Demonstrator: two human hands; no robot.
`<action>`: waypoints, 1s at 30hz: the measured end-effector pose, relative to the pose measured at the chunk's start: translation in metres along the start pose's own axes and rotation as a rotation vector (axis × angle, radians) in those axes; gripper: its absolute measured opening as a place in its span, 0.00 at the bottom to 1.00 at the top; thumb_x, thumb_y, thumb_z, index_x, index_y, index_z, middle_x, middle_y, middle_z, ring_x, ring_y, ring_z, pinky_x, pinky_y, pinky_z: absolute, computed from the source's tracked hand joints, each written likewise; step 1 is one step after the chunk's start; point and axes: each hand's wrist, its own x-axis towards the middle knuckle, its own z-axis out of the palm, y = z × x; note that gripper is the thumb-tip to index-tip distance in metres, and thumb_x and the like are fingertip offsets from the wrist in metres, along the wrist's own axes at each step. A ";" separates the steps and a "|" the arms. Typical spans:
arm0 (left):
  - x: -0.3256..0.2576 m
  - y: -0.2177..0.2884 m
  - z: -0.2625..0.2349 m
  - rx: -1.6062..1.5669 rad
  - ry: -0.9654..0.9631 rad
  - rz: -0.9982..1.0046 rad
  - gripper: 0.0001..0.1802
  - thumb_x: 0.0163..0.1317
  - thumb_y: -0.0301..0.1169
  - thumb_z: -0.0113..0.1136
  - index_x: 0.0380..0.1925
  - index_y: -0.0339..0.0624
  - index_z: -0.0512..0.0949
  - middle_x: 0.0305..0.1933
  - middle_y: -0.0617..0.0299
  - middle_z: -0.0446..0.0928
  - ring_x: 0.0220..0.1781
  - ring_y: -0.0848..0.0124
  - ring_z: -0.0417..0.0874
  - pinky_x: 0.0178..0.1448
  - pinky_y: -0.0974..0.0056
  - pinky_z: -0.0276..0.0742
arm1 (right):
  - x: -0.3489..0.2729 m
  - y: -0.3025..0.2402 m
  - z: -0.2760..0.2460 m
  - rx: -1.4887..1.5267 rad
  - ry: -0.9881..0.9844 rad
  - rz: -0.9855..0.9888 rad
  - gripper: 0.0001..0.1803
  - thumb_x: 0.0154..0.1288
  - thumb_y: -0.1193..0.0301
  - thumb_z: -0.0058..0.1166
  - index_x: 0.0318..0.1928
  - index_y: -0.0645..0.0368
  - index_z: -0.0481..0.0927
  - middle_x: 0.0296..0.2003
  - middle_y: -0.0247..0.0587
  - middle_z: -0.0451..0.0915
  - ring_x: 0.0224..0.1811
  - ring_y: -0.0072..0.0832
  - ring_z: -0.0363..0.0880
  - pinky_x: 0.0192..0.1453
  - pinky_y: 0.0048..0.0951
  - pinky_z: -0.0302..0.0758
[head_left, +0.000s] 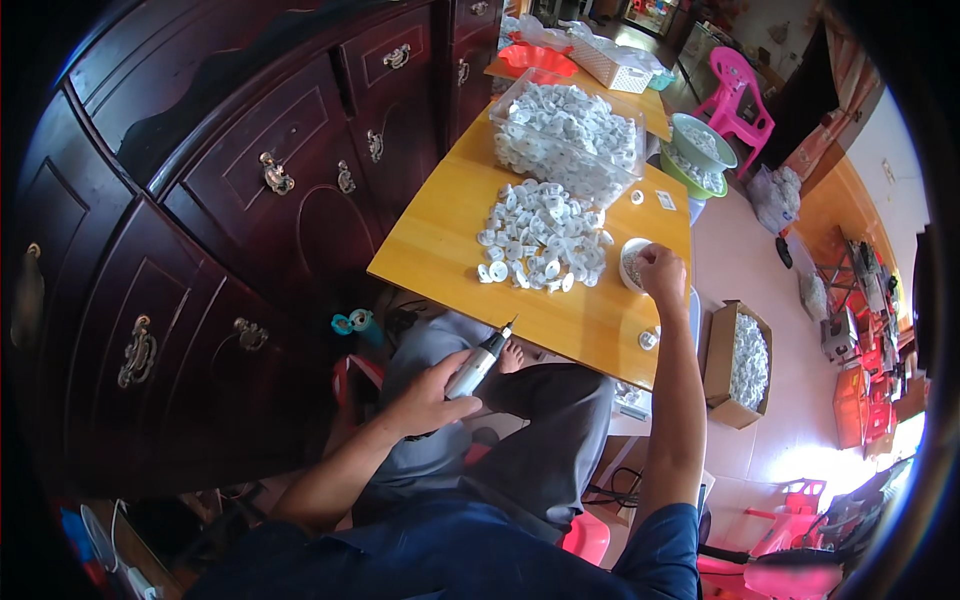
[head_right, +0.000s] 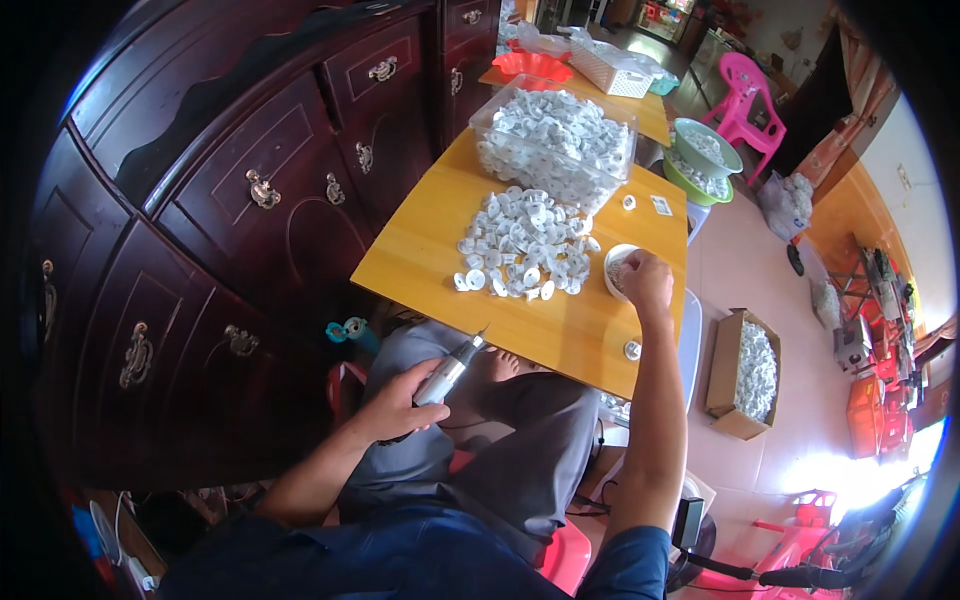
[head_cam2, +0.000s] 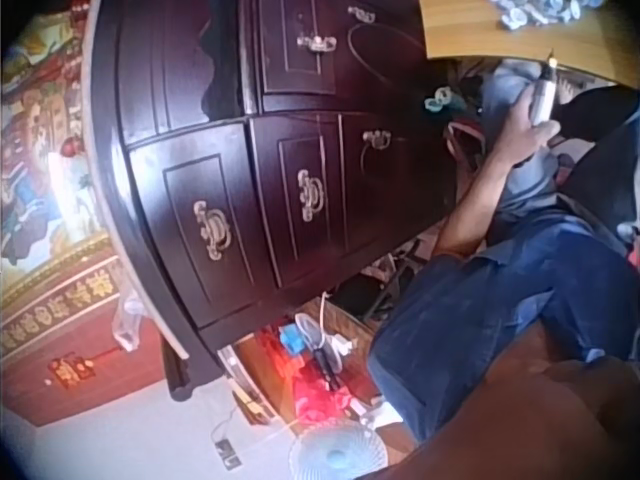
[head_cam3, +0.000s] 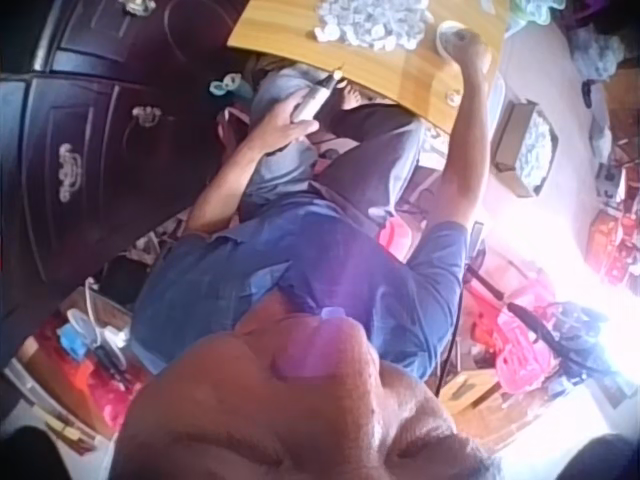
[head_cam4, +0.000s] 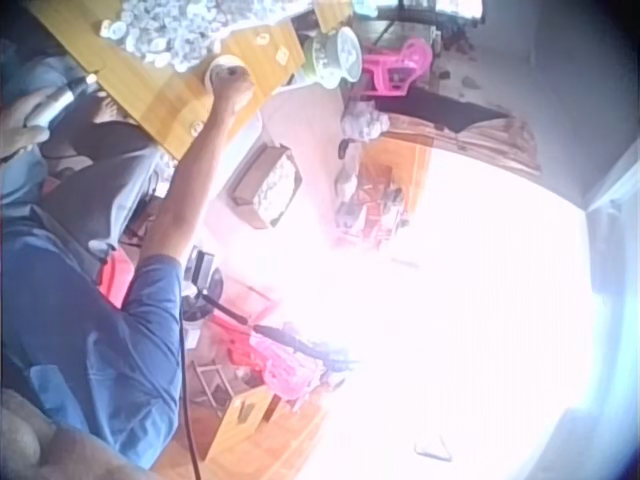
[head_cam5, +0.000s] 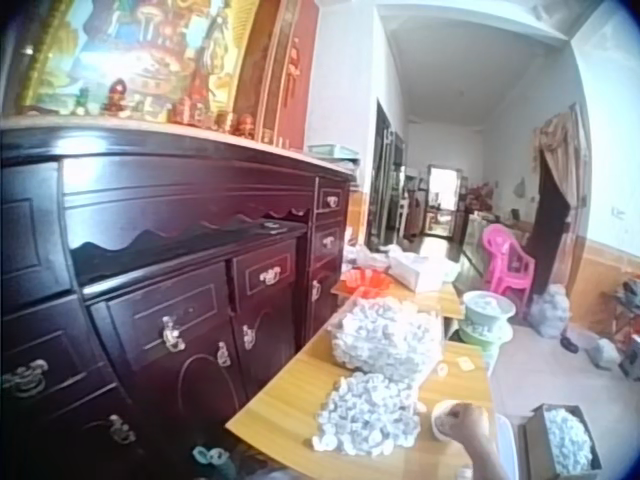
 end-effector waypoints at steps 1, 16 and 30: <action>0.000 0.000 0.000 0.009 -0.004 -0.008 0.38 0.61 0.27 0.66 0.70 0.34 0.62 0.33 0.64 0.75 0.25 0.79 0.76 0.31 0.71 0.74 | 0.000 0.000 0.000 0.038 0.033 0.005 0.08 0.56 0.66 0.63 0.34 0.54 0.87 0.33 0.46 0.87 0.37 0.43 0.86 0.46 0.42 0.80; 0.000 -0.005 0.002 0.010 -0.015 0.058 0.38 0.61 0.25 0.66 0.71 0.34 0.61 0.34 0.65 0.76 0.28 0.80 0.76 0.34 0.71 0.74 | -0.021 -0.011 -0.004 0.863 0.001 0.114 0.06 0.63 0.74 0.59 0.41 0.59 0.84 0.28 0.35 0.83 0.29 0.23 0.82 0.33 0.26 0.77; 0.000 0.001 0.001 0.026 -0.083 0.215 0.40 0.61 0.25 0.66 0.71 0.30 0.59 0.62 0.56 0.73 0.62 0.73 0.73 0.67 0.65 0.69 | -0.138 -0.100 0.046 1.389 -0.509 0.157 0.05 0.71 0.72 0.60 0.44 0.60 0.82 0.39 0.35 0.84 0.37 0.20 0.83 0.41 0.22 0.80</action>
